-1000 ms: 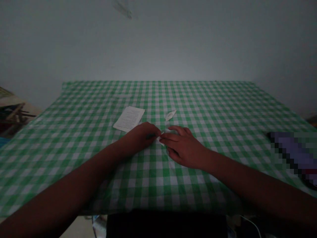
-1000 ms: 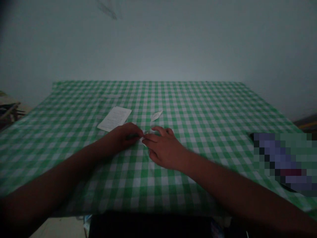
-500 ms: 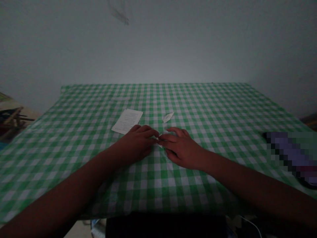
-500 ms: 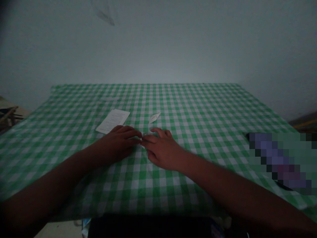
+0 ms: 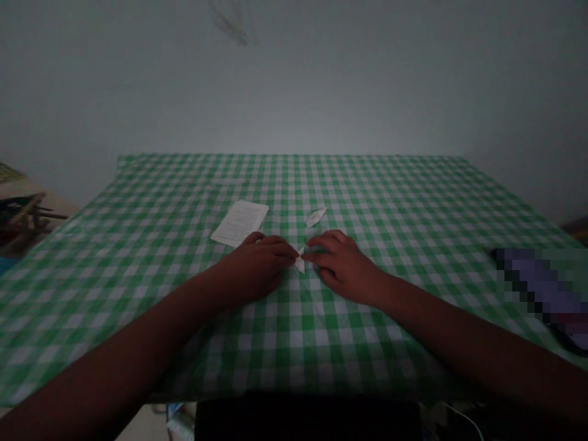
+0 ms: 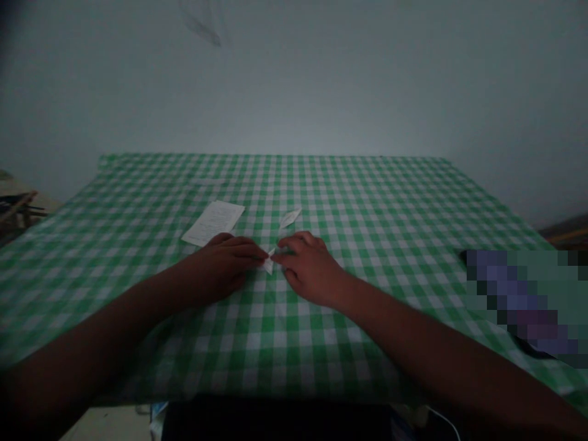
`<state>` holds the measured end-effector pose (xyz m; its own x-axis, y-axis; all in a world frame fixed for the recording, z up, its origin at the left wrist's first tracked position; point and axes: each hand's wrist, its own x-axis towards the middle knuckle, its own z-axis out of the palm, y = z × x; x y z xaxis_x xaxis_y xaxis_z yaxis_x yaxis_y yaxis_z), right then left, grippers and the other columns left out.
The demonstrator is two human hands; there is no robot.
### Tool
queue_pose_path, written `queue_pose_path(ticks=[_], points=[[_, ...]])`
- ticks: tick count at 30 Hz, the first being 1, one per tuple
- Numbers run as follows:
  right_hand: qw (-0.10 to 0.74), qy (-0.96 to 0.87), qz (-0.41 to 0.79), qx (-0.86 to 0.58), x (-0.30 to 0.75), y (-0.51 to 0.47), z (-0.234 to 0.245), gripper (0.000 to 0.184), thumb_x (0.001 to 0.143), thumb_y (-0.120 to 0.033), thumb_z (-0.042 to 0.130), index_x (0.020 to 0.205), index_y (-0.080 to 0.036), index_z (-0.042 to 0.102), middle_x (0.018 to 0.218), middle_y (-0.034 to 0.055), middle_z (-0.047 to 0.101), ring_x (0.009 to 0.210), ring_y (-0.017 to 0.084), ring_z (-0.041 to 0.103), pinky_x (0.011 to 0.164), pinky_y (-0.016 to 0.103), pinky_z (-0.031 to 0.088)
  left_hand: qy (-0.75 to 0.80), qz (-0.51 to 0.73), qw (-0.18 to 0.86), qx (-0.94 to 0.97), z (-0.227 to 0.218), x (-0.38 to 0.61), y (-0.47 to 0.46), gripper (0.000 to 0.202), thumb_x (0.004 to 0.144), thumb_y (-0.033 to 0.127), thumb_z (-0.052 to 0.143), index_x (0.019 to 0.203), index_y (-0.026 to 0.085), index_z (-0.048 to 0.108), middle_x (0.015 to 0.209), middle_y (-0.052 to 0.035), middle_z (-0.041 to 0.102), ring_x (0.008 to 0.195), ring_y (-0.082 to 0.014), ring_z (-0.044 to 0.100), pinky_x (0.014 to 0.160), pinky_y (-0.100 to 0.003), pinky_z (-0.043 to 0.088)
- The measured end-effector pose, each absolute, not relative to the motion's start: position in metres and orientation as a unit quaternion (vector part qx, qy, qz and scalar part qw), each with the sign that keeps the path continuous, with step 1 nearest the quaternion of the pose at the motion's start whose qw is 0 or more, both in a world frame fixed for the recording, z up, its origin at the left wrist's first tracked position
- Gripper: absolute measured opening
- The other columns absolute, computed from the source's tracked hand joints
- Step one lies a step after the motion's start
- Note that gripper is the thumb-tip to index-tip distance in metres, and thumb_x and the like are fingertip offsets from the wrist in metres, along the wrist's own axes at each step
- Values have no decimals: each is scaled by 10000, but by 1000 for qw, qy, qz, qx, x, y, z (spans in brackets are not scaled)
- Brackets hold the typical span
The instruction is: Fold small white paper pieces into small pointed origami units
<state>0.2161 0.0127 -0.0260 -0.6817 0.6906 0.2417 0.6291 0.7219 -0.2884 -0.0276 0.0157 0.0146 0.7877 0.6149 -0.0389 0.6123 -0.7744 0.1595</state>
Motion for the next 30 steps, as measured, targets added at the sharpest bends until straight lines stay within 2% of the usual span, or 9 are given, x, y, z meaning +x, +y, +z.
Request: queue_pose_path(ticks=[7,14,23,26,30], points=[[84,-930,-3,-357,213,4,-12,420,924,-156,514,1329,-214,605,1451,130,481,1300,357,349,989,543,359,347,6,89,933,18,-26,13,446,780,65,518,1179,237,624,1269,-10,653,1215,-229,534,999,-441,332],[61,-939,-66,-332,214,0,-10,342,977,-203,461,1268,-227,637,1502,119,442,1313,373,340,948,551,345,358,1,86,930,19,-24,11,436,795,89,523,1187,246,628,1282,-15,649,1208,-238,545,1002,-451,338],[52,-957,-37,-284,220,-2,-5,343,946,-159,491,1240,-240,648,1533,44,424,1309,353,338,936,544,332,352,11,76,933,17,-24,11,429,788,77,526,1165,249,637,1255,-24,656,1188,-242,555,978,-434,354],[60,-950,-18,-307,220,0,-7,382,923,-153,517,1266,-268,638,1508,55,447,1274,347,365,919,529,355,348,13,80,934,18,-24,11,436,779,68,532,1166,241,637,1260,-28,657,1195,-242,553,986,-429,352],[68,-935,-7,-347,216,4,-9,531,903,-124,512,1409,-286,523,1507,107,427,1272,351,365,932,526,374,346,20,84,934,16,-25,11,462,777,60,527,1189,242,627,1276,-32,651,1205,-240,545,993,-425,349]])
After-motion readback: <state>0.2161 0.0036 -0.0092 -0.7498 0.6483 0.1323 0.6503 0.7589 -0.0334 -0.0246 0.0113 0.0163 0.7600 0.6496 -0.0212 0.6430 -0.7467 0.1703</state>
